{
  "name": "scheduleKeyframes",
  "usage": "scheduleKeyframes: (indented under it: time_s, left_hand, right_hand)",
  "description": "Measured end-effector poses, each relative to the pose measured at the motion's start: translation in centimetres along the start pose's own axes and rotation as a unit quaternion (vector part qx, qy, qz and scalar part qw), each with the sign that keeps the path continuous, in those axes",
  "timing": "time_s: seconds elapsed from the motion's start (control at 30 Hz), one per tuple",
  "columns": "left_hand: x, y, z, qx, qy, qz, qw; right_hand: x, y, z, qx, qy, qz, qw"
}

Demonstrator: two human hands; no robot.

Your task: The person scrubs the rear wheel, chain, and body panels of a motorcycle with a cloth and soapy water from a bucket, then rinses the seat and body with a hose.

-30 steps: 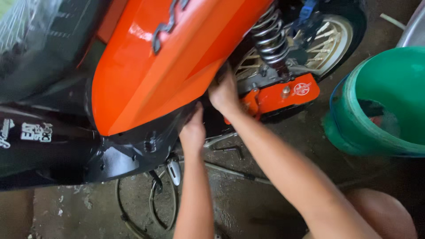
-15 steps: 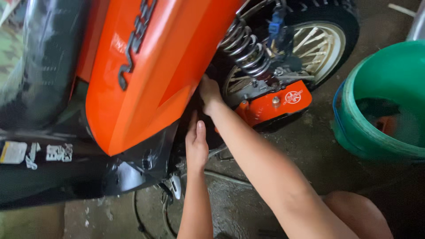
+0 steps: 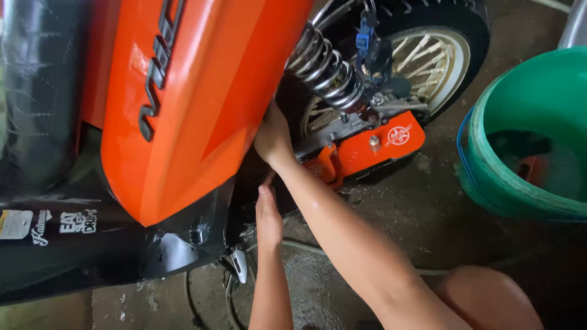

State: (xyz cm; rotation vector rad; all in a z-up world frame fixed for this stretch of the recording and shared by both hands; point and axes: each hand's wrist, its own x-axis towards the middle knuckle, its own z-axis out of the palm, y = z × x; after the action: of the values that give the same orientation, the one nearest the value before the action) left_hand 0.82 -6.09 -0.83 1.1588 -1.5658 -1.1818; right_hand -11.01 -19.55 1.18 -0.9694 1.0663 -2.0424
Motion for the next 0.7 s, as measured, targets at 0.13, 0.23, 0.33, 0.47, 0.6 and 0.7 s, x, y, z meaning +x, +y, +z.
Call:
scheduleKeyframes:
  time_s: [0.13,0.23,0.33,0.47,0.6,0.7]
  left_hand:
    - [0.7,0.2,0.4,0.023,0.044,-0.038,0.998]
    - [0.6,-0.5,0.6,0.046,0.072,-0.06,0.995]
    - [0.4,-1.6,0.3,0.036,0.067,-0.019,0.997]
    - [-0.1,-3.3,-1.0,0.091,0.046,0.0,0.995]
    - [-0.9,-4.6,-1.0,0.105,0.052,-0.019,0.993]
    - [-1.6,-4.4,-0.7,0.045,0.038,-0.015,0.998]
  right_hand:
    - [-2.9,-2.0,0.8,0.159,0.063,0.032,0.985]
    - [-2.2,-1.6,1.6,0.203,0.148,0.133,0.959]
    - [-0.1,-0.6,2.0,0.246,0.138,0.345,0.895]
    - [-2.8,-0.9,4.0,0.396,0.221,0.136,0.881]
    - [-6.1,-4.0,4.8,0.357,0.257,0.211,0.873]
    - [-3.3,-7.5,2.0,0.373,0.289,0.213,0.855]
